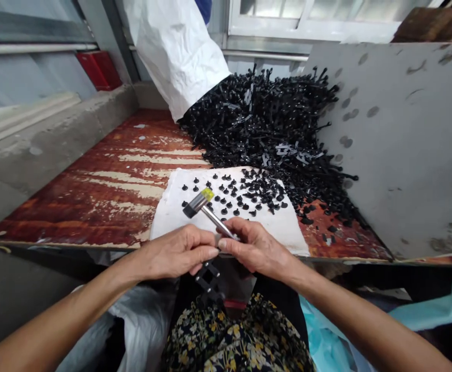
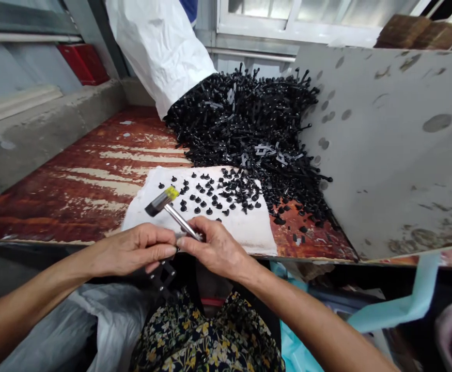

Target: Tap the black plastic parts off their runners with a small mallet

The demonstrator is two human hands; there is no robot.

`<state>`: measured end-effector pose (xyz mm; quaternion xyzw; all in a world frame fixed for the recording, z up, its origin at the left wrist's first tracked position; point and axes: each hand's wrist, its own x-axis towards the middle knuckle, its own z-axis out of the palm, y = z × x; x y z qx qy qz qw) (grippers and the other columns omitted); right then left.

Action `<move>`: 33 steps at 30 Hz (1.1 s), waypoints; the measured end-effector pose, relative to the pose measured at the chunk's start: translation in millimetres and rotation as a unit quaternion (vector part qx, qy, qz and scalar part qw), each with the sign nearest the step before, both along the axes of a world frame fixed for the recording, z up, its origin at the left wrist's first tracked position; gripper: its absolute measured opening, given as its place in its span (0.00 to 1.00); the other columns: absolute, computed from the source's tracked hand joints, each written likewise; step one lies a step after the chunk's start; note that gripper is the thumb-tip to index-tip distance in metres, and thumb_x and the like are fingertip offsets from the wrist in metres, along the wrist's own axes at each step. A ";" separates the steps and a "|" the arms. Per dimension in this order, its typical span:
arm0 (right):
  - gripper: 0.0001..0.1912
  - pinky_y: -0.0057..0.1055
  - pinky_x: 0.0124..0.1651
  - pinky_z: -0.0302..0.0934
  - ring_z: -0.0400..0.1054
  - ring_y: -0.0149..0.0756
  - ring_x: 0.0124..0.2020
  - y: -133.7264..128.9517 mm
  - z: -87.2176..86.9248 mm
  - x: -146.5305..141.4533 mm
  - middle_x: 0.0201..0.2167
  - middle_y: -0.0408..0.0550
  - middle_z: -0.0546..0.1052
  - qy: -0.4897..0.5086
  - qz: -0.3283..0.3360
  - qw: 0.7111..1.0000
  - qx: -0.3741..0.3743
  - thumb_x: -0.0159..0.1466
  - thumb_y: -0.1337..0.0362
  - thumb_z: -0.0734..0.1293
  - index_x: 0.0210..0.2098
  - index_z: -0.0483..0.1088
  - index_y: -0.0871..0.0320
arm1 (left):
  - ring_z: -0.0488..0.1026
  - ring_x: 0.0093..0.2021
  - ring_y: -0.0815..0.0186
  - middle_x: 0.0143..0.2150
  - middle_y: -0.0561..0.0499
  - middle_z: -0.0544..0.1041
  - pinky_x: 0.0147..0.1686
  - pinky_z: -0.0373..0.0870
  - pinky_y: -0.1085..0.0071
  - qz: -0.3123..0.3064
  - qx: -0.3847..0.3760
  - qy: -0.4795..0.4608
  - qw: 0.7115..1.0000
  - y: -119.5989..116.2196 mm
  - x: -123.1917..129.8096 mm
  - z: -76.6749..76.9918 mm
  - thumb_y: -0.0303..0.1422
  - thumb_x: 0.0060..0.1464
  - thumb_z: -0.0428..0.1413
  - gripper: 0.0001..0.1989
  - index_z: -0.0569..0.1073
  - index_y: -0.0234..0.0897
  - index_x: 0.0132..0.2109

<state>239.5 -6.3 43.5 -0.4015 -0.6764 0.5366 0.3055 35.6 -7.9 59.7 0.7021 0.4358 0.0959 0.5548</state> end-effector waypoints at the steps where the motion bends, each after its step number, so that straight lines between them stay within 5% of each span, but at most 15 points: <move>1: 0.09 0.22 0.19 0.50 0.53 0.23 0.17 -5.0 -3.3 1.5 0.20 0.35 0.62 0.020 -0.008 0.999 -0.029 0.60 0.58 0.65 0.33 0.65 0.58 | 0.59 0.21 0.72 0.21 0.57 0.65 0.23 0.55 0.75 0.022 0.018 0.005 1.000 -3.5 -0.4 -1.7 0.44 0.56 0.51 0.16 0.68 0.36 0.29; 6: 0.12 0.20 0.14 0.46 0.48 0.22 0.12 -31.8 -10.9 11.0 0.15 0.29 0.57 0.106 -0.148 0.975 -0.124 0.61 0.53 0.63 0.34 0.60 0.56 | 0.71 0.34 0.66 0.38 0.50 0.75 0.29 0.64 0.74 0.279 0.116 -0.001 0.953 -24.0 -4.7 -15.9 0.50 0.58 0.51 0.21 0.69 0.39 0.48; 12: 0.14 0.21 0.15 0.44 0.48 0.21 0.13 -47.8 -27.4 2.4 0.15 0.30 0.57 0.147 -0.168 0.971 -0.091 0.63 0.53 0.64 0.30 0.59 0.56 | 0.65 0.27 0.70 0.26 0.54 0.69 0.28 0.62 0.74 0.195 0.043 -0.056 0.978 -29.4 25.4 -20.3 0.51 0.59 0.48 0.22 0.70 0.35 0.31; 19: 0.15 0.23 0.17 0.46 0.49 0.24 0.16 -51.1 -39.2 19.1 0.18 0.33 0.58 0.103 -0.183 0.978 -0.019 0.68 0.51 0.60 0.39 0.65 0.57 | 0.65 0.19 0.74 0.24 0.55 0.70 0.18 0.61 0.78 0.237 -0.044 -0.082 0.967 -2.1 39.2 -11.8 0.52 0.47 0.54 0.22 0.67 0.35 0.31; 24: 0.16 0.23 0.18 0.47 0.48 0.24 0.17 -53.0 -42.0 32.6 0.19 0.33 0.55 0.123 -0.214 0.967 -0.059 0.67 0.49 0.60 0.37 0.64 0.56 | 0.60 0.14 0.76 0.19 0.58 0.65 0.11 0.47 0.82 0.253 -0.053 -0.033 0.965 13.9 41.1 -9.5 0.48 0.47 0.54 0.18 0.66 0.36 0.29; 33: 0.18 0.24 0.18 0.47 0.49 0.24 0.17 -55.9 -51.5 41.0 0.21 0.35 0.58 0.115 -0.227 0.963 -0.085 0.66 0.47 0.61 0.36 0.64 0.57 | 0.57 0.14 0.78 0.17 0.57 0.66 0.13 0.43 0.83 0.259 -0.097 -0.024 0.961 16.5 41.4 -9.6 0.47 0.47 0.56 0.18 0.66 0.35 0.29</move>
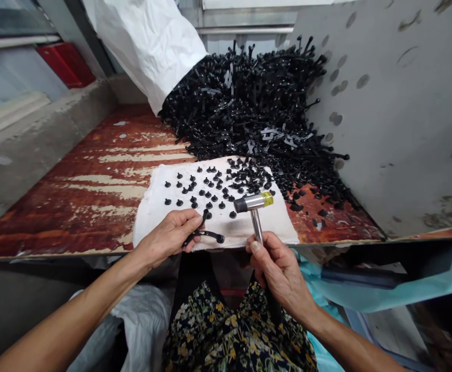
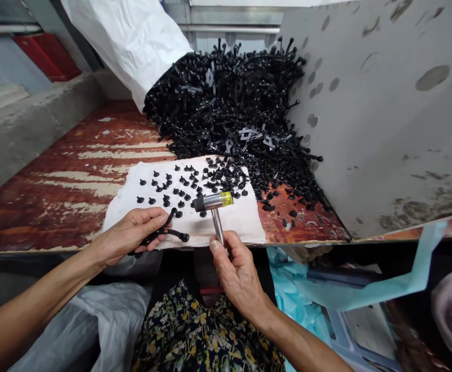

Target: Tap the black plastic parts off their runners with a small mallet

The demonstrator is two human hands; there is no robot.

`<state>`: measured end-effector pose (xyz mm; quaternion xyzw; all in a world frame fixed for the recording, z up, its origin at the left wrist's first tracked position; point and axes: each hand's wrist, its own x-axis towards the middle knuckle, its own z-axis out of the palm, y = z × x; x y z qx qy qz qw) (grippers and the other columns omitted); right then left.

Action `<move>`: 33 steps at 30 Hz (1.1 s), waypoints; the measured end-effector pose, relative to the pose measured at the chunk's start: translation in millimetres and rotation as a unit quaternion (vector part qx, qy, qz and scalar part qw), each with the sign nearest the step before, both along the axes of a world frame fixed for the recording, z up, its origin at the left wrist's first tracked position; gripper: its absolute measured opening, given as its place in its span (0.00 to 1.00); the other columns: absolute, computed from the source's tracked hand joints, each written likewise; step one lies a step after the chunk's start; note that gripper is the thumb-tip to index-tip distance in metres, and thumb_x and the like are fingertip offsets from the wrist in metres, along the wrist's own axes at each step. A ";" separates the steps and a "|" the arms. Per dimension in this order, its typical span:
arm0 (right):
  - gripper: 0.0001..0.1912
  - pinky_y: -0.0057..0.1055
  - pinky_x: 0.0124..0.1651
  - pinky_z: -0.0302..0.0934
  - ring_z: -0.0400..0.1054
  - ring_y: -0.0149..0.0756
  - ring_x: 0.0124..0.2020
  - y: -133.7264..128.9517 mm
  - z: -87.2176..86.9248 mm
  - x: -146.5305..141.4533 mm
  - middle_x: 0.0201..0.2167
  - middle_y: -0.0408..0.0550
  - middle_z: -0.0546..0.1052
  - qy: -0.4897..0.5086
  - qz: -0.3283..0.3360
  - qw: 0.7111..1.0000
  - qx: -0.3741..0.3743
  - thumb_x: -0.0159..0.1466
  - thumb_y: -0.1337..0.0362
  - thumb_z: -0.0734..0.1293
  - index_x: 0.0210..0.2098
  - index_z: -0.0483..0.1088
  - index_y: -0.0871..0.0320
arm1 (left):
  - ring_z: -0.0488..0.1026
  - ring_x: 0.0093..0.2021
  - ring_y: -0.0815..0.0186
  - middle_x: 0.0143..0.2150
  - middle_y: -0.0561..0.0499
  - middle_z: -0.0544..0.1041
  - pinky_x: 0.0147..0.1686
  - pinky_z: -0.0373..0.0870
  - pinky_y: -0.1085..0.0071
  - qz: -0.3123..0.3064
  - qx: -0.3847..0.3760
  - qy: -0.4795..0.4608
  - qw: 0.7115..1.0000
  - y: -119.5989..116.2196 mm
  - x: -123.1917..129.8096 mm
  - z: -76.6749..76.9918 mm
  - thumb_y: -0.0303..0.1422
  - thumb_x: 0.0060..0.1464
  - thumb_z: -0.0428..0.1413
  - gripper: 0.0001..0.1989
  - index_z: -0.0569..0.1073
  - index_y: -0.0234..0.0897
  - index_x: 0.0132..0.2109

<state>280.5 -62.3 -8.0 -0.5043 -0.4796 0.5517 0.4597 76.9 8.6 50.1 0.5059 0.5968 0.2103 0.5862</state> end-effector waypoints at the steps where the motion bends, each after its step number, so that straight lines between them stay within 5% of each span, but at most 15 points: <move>1: 0.18 0.24 0.18 0.47 0.49 0.24 0.18 0.0 -0.6 0.5 0.22 0.35 0.58 0.001 0.001 1.000 -0.002 0.66 0.47 0.61 0.36 0.64 0.57 | 0.57 0.14 0.78 0.17 0.58 0.66 0.14 0.43 0.83 0.002 -0.006 0.001 1.000 0.3 0.0 0.3 0.47 0.47 0.56 0.18 0.66 0.35 0.29; 11: 0.18 0.24 0.17 0.46 0.49 0.24 0.17 -0.5 -2.0 -0.1 0.21 0.35 0.57 0.006 -0.001 1.000 -0.004 0.65 0.47 0.62 0.36 0.65 0.57 | 0.58 0.16 0.78 0.20 0.57 0.68 0.18 0.51 0.82 -0.003 0.002 0.004 1.000 3.7 -1.7 -3.9 0.48 0.47 0.56 0.19 0.65 0.35 0.30; 17: 0.17 0.23 0.17 0.47 0.49 0.24 0.18 -2.4 -8.4 2.2 0.22 0.35 0.57 0.012 0.000 1.000 -0.006 0.67 0.48 0.61 0.36 0.65 0.57 | 0.56 0.16 0.77 0.18 0.57 0.65 0.16 0.45 0.82 -0.026 0.017 0.022 0.999 4.1 -0.9 -3.8 0.50 0.46 0.56 0.21 0.64 0.36 0.27; 22: 0.14 0.25 0.25 0.60 0.59 0.27 0.22 -0.8 -6.0 8.7 0.27 0.41 0.67 -0.079 0.022 0.996 0.038 0.70 0.55 0.57 0.41 0.68 0.57 | 0.57 0.16 0.76 0.17 0.57 0.64 0.16 0.50 0.80 -0.050 0.041 0.053 0.996 8.6 -2.4 -6.2 0.50 0.46 0.56 0.20 0.63 0.37 0.27; 27: 0.22 0.38 0.49 0.68 0.70 0.38 0.44 14.6 10.0 16.5 0.43 0.54 0.74 -0.243 0.042 0.938 0.242 0.69 0.69 0.55 0.61 0.60 0.59 | 0.54 0.15 0.76 0.16 0.58 0.61 0.15 0.49 0.80 -0.078 0.044 0.083 0.993 11.7 -7.0 -4.6 0.51 0.44 0.56 0.21 0.61 0.38 0.24; 33: 0.31 0.36 0.39 0.70 0.68 0.36 0.35 31.5 27.4 15.6 0.37 0.51 0.71 -0.381 0.091 0.853 0.346 0.66 0.76 0.52 0.68 0.53 0.57 | 0.54 0.15 0.76 0.16 0.57 0.62 0.15 0.47 0.79 -0.078 0.010 0.091 0.993 14.4 -6.3 2.7 0.49 0.45 0.57 0.20 0.63 0.37 0.24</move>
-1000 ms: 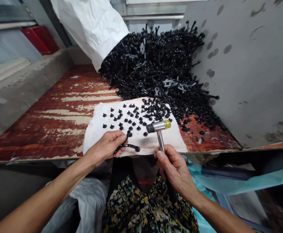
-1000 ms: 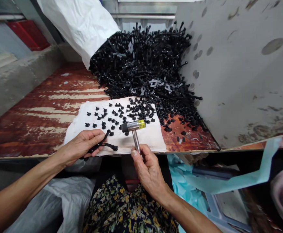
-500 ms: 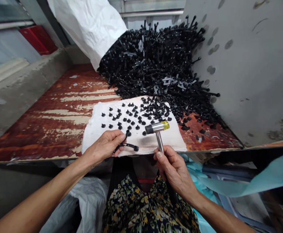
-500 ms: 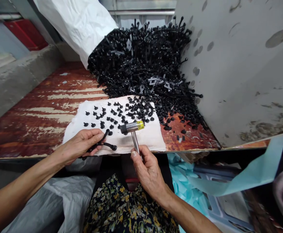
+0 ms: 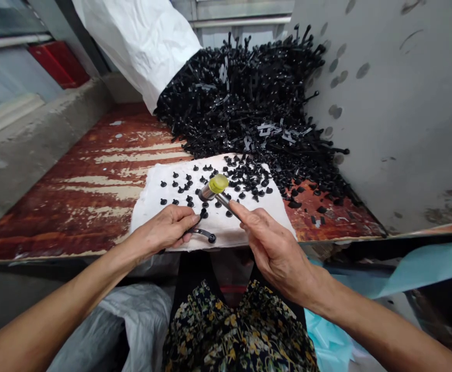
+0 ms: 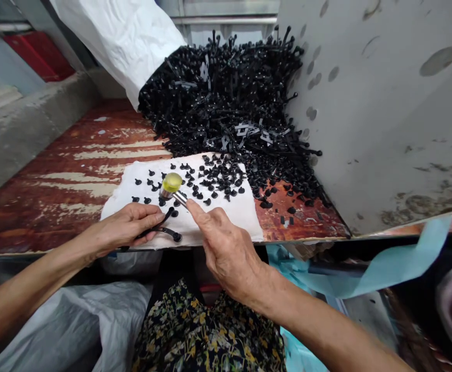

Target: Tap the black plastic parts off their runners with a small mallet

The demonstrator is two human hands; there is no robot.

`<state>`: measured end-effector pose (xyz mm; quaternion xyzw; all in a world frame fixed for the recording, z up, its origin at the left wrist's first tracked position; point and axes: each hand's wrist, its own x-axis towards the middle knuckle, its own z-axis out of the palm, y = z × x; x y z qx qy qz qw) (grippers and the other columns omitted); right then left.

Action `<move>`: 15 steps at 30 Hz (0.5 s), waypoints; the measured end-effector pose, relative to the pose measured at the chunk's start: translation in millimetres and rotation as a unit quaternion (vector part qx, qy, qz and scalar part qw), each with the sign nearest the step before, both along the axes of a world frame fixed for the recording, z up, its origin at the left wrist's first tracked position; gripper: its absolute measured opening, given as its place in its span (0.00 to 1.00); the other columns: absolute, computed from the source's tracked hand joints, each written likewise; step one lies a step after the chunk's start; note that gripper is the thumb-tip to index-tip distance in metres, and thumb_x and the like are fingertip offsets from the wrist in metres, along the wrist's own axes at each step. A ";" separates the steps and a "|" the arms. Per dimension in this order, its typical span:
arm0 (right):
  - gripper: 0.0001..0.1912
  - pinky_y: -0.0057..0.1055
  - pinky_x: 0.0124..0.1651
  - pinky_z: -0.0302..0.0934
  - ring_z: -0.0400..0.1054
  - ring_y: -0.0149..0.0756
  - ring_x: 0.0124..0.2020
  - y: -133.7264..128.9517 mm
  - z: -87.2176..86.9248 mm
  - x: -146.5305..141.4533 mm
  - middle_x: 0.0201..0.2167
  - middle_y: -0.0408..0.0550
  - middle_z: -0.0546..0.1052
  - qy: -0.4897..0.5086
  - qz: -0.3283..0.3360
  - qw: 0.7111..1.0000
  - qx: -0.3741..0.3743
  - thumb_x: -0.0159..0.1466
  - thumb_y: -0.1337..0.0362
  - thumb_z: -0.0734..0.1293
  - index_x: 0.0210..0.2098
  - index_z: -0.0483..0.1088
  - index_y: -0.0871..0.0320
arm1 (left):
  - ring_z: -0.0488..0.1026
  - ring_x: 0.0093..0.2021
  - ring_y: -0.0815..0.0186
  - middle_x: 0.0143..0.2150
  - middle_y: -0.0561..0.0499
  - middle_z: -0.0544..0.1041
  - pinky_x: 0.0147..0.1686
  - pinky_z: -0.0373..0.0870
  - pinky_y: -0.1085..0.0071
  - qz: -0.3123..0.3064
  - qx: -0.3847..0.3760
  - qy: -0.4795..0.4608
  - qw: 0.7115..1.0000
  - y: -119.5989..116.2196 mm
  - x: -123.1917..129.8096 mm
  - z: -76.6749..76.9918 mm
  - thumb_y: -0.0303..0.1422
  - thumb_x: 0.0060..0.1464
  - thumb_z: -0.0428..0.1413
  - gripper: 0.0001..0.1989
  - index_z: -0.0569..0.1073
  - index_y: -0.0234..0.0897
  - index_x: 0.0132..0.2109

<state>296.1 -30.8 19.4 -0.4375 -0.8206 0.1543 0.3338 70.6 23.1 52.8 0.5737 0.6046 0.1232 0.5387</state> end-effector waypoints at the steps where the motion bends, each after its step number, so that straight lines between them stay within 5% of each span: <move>1: 0.31 0.35 0.36 0.70 0.67 0.36 0.33 1.1 2.0 -0.4 0.37 0.51 0.70 -0.030 -0.003 1.000 0.004 0.66 0.76 0.52 0.68 0.53 0.58 | 0.54 0.15 0.75 0.15 0.57 0.62 0.15 0.47 0.79 0.004 -0.004 -0.003 1.000 0.2 0.6 0.6 0.49 0.45 0.57 0.20 0.63 0.37 0.24; 5: 0.32 0.32 0.28 0.68 0.64 0.34 0.27 2.7 10.2 0.7 0.37 0.51 0.70 -0.146 -0.001 0.989 -0.011 0.64 0.78 0.53 0.66 0.57 0.57 | 0.52 0.13 0.76 0.14 0.58 0.61 0.14 0.44 0.79 0.006 -0.003 -0.007 1.000 0.6 1.3 0.5 0.49 0.46 0.57 0.20 0.64 0.37 0.23; 11: 0.33 0.31 0.36 0.70 0.68 0.37 0.37 2.2 20.1 0.4 0.39 0.52 0.70 -0.064 -0.006 0.995 0.080 0.66 0.77 0.52 0.69 0.51 0.56 | 0.52 0.12 0.77 0.14 0.58 0.61 0.13 0.44 0.79 0.008 -0.015 -0.023 1.000 1.2 1.5 2.1 0.47 0.47 0.57 0.20 0.63 0.37 0.23; 15: 0.34 0.31 0.29 0.69 0.65 0.33 0.27 3.0 21.5 -1.5 0.36 0.51 0.71 -0.170 -0.005 0.986 0.005 0.62 0.79 0.53 0.66 0.58 0.57 | 0.52 0.12 0.77 0.14 0.58 0.62 0.13 0.44 0.79 0.006 -0.014 -0.015 1.000 0.8 -1.0 0.4 0.49 0.46 0.56 0.20 0.63 0.37 0.24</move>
